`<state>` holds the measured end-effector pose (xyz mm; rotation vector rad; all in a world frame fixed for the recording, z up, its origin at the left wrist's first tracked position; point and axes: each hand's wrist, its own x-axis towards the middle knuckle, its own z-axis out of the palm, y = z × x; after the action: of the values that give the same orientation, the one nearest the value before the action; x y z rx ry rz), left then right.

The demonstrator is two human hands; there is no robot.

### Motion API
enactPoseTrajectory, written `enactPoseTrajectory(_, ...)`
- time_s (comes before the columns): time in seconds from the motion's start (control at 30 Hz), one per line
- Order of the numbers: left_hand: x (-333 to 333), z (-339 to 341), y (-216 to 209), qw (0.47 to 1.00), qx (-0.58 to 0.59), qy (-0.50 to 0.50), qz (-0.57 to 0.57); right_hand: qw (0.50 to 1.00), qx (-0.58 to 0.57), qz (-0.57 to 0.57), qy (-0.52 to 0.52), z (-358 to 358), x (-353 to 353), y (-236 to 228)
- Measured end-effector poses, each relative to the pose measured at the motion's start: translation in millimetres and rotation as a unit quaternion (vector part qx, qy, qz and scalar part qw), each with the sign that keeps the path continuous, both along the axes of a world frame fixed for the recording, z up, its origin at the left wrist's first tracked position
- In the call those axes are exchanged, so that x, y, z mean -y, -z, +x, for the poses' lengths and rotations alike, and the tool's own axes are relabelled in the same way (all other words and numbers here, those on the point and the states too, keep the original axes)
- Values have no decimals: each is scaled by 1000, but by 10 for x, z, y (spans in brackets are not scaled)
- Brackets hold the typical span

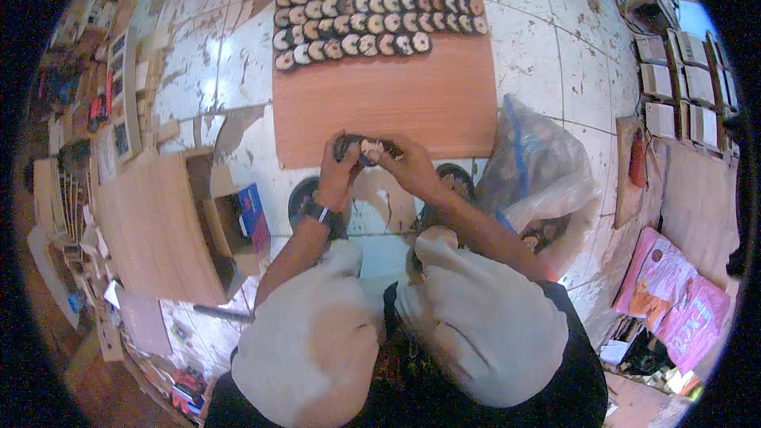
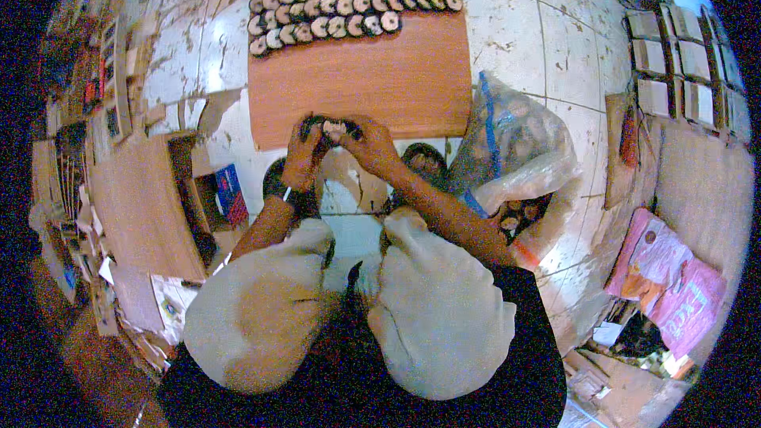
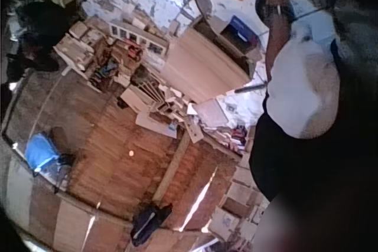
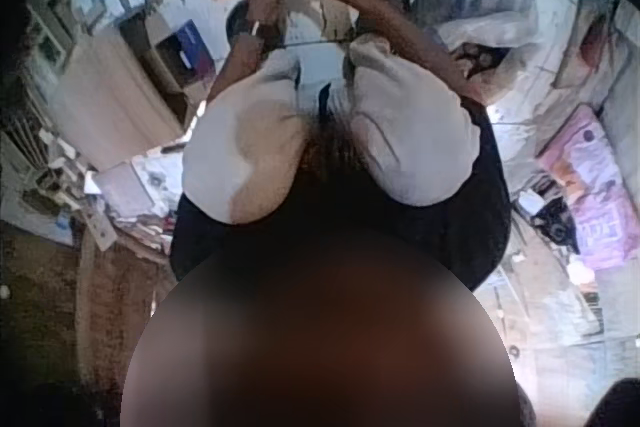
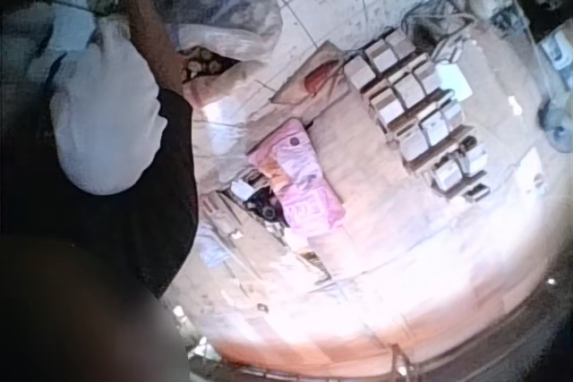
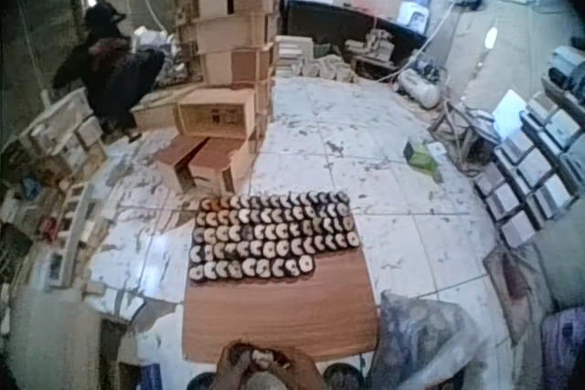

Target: The person sits on the floor and repeatedly picks up small wooden discs from a plastic bag, then places them onto a wooden board in neat rows. They handle the discs one at a time, arranging them in a grid pattern.

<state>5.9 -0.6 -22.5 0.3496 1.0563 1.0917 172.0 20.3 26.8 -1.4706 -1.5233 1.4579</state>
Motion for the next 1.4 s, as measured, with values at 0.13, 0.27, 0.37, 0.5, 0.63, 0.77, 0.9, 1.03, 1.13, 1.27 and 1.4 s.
enactPoseTrajectory(0.13,-29,24,12,999,-24,-19,-13,998,9,-64,3,19,-2,35)
enactPoseTrajectory(0.27,-56,83,-107,979,-200,12,29,992,-67,-101,43,2,-7,166)
enactPoseTrajectory(0.37,-141,66,-130,985,-173,-14,16,982,-130,-98,98,104,-189,239)
enactPoseTrajectory(0.5,-130,-152,-36,996,52,-23,-63,937,-117,-174,280,643,-885,268)
enactPoseTrajectory(0.63,55,-303,12,975,140,2,-174,925,-196,-84,315,919,-1608,447)
enactPoseTrajectory(0.77,95,-248,-60,976,176,-14,-130,917,-153,-38,366,849,-1846,703)
enactPoseTrajectory(0.9,79,-225,-207,969,227,-29,-95,937,85,50,335,787,-1858,737)
enactPoseTrajectory(1.03,74,-275,-221,924,375,-41,-60,920,69,63,380,804,-1573,664)
enactPoseTrajectory(1.13,58,-386,-160,910,404,-48,-87,955,35,59,287,871,-1002,614)
enactPoseTrajectory(1.27,64,-452,-58,906,406,-24,-115,979,145,51,-135,760,-40,517)
enactPoseTrajectory(1.4,137,-415,7,923,361,-42,-123,860,238,80,-444,599,516,378)
